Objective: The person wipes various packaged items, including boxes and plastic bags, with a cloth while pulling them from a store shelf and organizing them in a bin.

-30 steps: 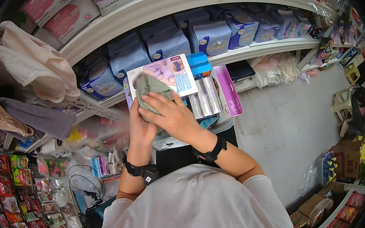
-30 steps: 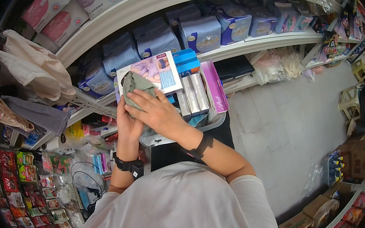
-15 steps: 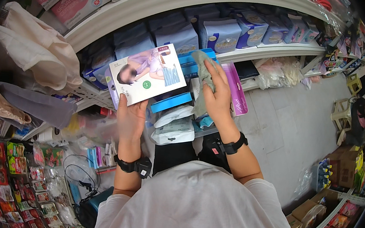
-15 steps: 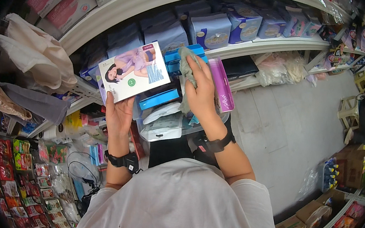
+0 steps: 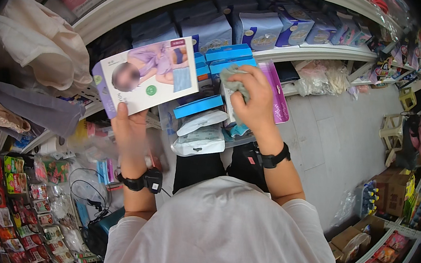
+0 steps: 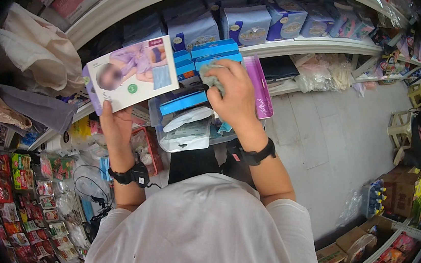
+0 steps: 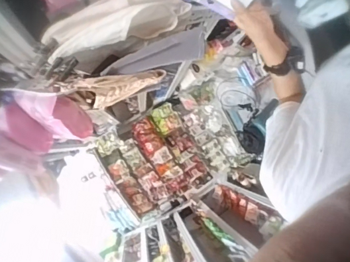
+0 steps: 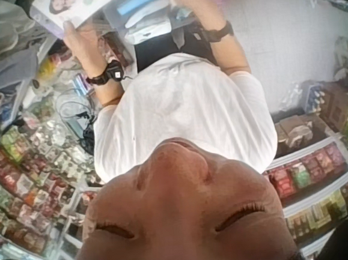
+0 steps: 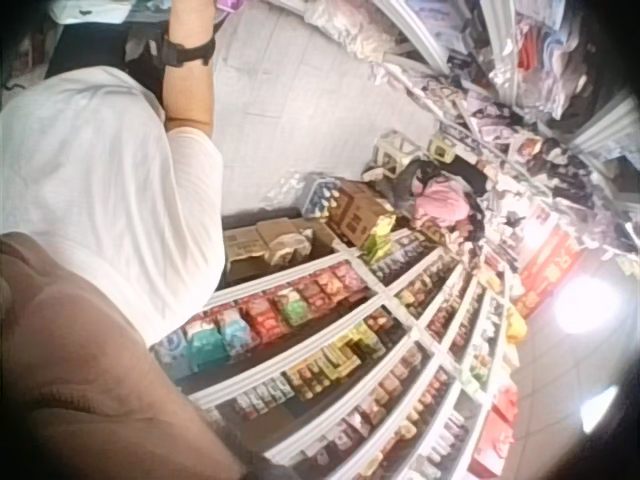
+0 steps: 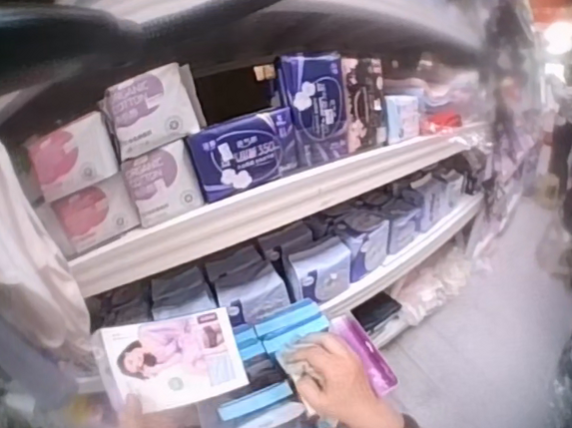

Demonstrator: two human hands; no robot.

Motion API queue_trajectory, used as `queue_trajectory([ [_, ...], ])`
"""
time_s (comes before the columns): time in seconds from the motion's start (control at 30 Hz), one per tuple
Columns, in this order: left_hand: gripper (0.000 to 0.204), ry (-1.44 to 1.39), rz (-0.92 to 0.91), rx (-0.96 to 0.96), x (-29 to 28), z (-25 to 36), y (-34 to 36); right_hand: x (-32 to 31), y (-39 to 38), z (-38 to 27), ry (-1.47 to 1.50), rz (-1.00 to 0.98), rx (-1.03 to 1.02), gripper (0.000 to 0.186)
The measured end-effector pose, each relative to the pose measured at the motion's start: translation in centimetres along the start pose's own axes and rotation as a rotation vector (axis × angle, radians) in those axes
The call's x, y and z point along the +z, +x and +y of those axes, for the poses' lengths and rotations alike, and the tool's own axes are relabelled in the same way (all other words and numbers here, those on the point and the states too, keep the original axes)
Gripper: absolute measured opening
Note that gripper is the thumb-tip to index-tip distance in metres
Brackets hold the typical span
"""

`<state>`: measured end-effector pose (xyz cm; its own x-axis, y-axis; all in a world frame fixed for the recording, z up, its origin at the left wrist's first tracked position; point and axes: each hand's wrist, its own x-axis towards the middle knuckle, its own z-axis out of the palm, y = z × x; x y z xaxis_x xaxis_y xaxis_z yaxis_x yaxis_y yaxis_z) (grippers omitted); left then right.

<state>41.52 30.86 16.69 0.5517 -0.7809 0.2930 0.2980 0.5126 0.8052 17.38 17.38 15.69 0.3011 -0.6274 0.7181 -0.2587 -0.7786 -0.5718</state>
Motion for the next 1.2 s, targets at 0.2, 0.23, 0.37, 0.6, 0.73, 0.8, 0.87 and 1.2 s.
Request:
queue_trajectory([
  [0.2, 0.049, 0.186, 0.001, 0.084, -3.8, 2.0, -0.2, -1.9, -1.8, -1.4, -0.012, -0.356, 0.076, 0.018],
  [0.23, 0.049, 0.219, -0.003, 0.106, -4.1, 2.3, -0.4, -2.1, -1.9, -2.3, -0.045, -0.437, 0.092, 0.02],
  [0.37, 0.049, 0.251, -0.048, 0.146, -5.4, 2.8, -0.7, -1.2, -3.1, -4.1, -0.241, -0.587, -0.025, 0.023],
  [0.6, 0.057, 0.523, -0.041, 0.07, -6.3, 1.6, -0.7, 2.0, -3.7, -2.7, -0.509, -0.556, -0.167, 0.008],
  [0.73, 0.049, 0.513, -0.144, 0.035, -4.3, 0.1, -0.1, 3.2, -3.0, -2.3, -0.462, -0.452, -0.158, 0.005],
  [0.8, 0.05, 0.53, -0.201, -0.005, -3.6, -0.4, 0.1, 3.3, -2.9, -2.3, -0.445, -0.453, -0.137, 0.004],
  [0.87, 0.042, 0.538, -0.311, -0.013, -2.7, -0.9, 0.6, 3.1, -2.9, -2.6, -0.43, -0.459, -0.136, 0.004],
  [1.2, 0.04, 0.903, -0.531, -0.216, -1.4, -4.2, 2.2, 2.2, -3.2, -4.0, -0.374, -0.495, -0.109, 0.008],
])
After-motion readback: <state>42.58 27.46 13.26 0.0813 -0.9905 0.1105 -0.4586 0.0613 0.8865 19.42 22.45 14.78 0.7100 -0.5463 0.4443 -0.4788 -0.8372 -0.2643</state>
